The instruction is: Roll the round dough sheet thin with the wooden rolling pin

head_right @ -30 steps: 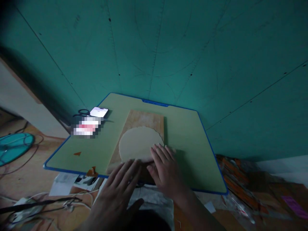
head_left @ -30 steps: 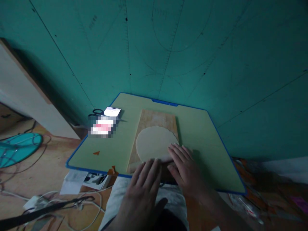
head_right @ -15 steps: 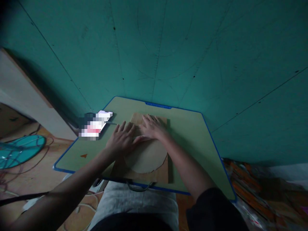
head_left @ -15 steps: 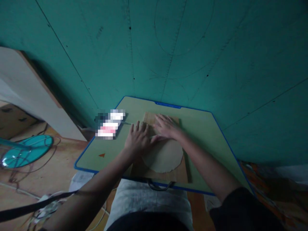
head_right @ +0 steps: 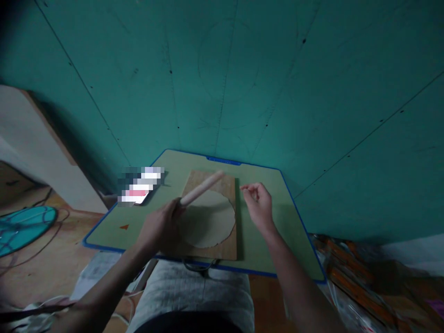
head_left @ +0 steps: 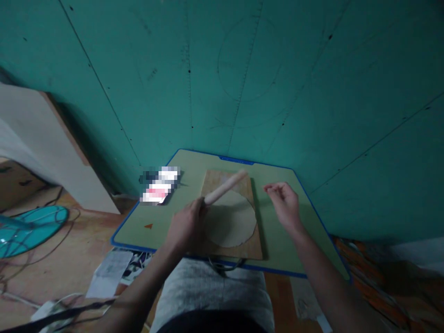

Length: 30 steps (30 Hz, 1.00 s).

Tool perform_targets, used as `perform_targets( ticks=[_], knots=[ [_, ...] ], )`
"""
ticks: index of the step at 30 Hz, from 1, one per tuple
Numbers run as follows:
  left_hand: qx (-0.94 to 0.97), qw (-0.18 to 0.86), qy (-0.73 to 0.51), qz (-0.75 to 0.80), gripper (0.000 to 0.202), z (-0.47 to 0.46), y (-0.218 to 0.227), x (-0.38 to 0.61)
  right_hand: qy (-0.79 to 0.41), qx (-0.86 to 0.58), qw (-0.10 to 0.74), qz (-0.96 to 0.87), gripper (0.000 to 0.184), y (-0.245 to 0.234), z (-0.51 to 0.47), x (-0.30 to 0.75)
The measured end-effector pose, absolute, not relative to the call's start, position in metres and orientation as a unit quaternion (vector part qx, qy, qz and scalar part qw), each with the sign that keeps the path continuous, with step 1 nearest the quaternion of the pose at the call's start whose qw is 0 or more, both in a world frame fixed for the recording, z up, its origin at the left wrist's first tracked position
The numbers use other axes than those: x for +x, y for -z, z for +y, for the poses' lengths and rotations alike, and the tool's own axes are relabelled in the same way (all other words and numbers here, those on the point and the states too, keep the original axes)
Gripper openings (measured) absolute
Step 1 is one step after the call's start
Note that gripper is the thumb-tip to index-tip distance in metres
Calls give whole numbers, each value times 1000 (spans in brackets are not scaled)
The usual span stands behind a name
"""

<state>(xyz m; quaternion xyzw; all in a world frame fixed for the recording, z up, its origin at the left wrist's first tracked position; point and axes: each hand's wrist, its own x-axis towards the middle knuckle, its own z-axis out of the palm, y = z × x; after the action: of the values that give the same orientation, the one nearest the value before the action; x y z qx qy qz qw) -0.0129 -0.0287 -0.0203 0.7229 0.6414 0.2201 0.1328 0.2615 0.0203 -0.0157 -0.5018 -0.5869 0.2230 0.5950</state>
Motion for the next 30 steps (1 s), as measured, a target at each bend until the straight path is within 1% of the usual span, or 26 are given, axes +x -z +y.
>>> perform_targets(
  ticks=[2, 4, 6, 7, 8, 12, 14, 16, 18, 24, 26, 30],
  knots=[
    [663, 184, -307, 658, 29, -29, 20, -27, -254, -519, 553, -600, 19, 26, 17, 266],
    [607, 257, -388, 645, 37, -31, 24, -38, -268, -533, 498, -629, 17, 39, 14, 266],
    [560, 325, -430, 629, 42, -34, 29, -45, -254, -546, 447, -661, 12, 49, 12, 263],
    [545, 342, -439, 628, 43, -35, 31, -47, -236, -553, 425, -676, 9, 53, 10, 262],
    [536, 348, -441, 630, 45, -36, 33, -48, -212, -559, 406, -692, 9, 56, 9, 260],
    [544, 346, -398, 652, 42, -37, 34, -50, -87, -558, 327, -758, 33, 58, 1, 255],
    [572, 322, -357, 664, 39, -36, 33, -52, -57, -556, 291, -776, 39, 59, -3, 255],
    [623, 262, -327, 660, 35, -34, 31, -53, -56, -566, 274, -775, 40, 61, -6, 256],
    [678, 209, -301, 637, 32, -32, 30, -53, -65, -574, 275, -769, 41, 64, -9, 258],
    [766, 147, -185, 598, 38, -25, 30, -47, -78, -564, 276, -775, 45, 66, -13, 261],
    [790, 128, -166, 576, 38, -21, 30, -46, -76, -560, 277, -777, 45, 66, -14, 260],
    [805, 127, -152, 559, 43, -12, 30, -48, -65, -552, 273, -785, 45, 66, -16, 258]
  ],
)
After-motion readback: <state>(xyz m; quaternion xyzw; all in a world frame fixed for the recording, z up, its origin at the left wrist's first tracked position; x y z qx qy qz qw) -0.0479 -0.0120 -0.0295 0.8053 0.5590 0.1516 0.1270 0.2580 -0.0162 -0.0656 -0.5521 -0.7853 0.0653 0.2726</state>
